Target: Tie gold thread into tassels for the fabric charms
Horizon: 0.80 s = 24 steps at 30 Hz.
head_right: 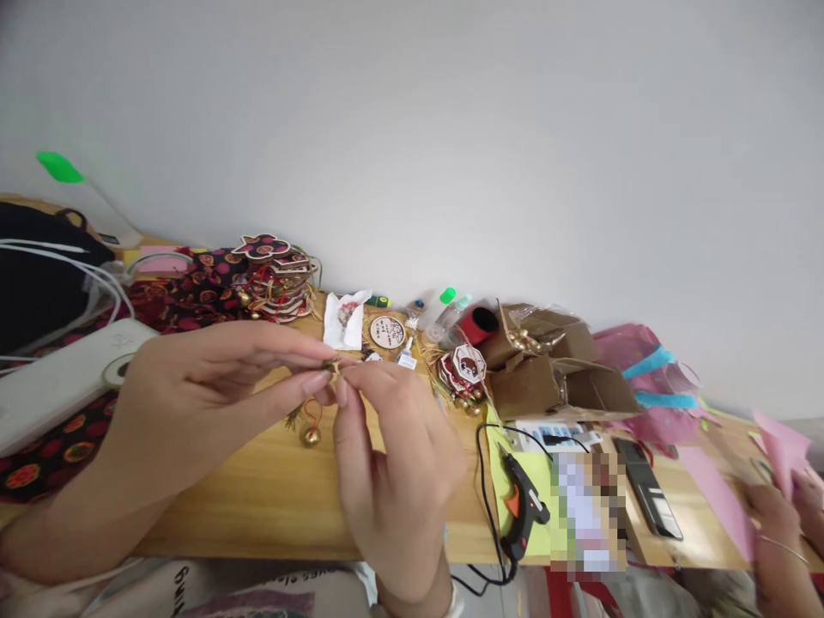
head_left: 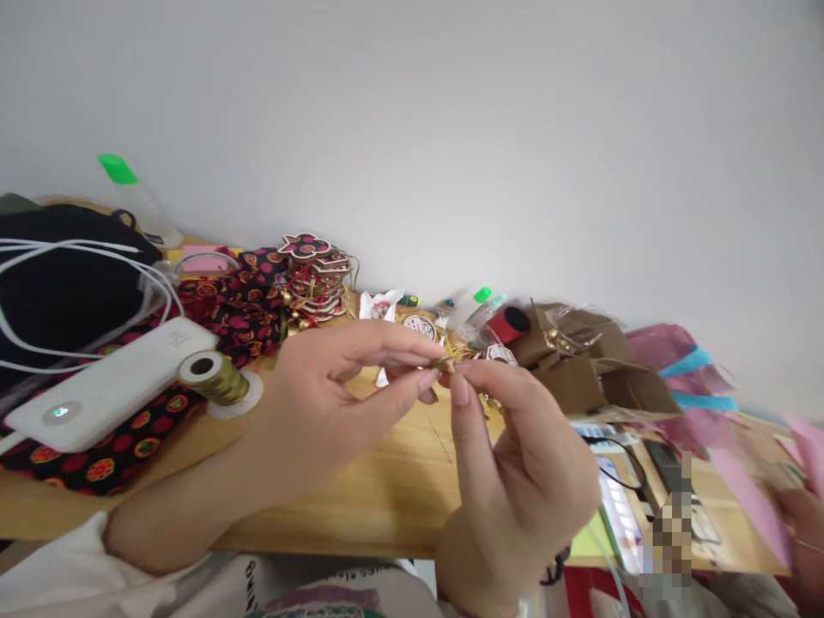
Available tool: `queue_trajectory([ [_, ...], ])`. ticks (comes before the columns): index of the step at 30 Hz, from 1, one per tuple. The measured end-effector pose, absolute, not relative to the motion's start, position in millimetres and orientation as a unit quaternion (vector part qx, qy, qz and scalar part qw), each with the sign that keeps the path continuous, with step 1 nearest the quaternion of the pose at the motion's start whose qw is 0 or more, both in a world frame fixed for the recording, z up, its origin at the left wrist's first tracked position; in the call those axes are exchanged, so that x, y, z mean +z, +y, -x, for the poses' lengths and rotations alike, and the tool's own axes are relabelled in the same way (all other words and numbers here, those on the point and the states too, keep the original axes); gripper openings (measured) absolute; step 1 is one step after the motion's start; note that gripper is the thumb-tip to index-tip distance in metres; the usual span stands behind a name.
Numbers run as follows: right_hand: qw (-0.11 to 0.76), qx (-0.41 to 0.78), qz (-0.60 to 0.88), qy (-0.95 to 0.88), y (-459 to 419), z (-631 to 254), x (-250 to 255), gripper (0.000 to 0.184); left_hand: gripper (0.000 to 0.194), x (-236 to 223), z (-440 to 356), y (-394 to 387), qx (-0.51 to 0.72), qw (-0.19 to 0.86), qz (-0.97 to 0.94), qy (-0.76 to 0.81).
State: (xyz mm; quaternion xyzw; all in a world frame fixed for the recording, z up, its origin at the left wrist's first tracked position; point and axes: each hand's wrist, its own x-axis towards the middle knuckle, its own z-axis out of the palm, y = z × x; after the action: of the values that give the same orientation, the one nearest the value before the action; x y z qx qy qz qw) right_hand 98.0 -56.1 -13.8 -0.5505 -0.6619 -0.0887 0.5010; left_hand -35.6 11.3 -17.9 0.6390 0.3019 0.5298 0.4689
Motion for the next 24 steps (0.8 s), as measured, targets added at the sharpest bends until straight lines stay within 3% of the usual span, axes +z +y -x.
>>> queue_trajectory([
  [24,0.499,-0.055,0.558,-0.661,-58.1,-102.6,-10.5,0.017,0.022,-17.7,38.0,11.7,0.514,0.442,-0.676,0.291],
])
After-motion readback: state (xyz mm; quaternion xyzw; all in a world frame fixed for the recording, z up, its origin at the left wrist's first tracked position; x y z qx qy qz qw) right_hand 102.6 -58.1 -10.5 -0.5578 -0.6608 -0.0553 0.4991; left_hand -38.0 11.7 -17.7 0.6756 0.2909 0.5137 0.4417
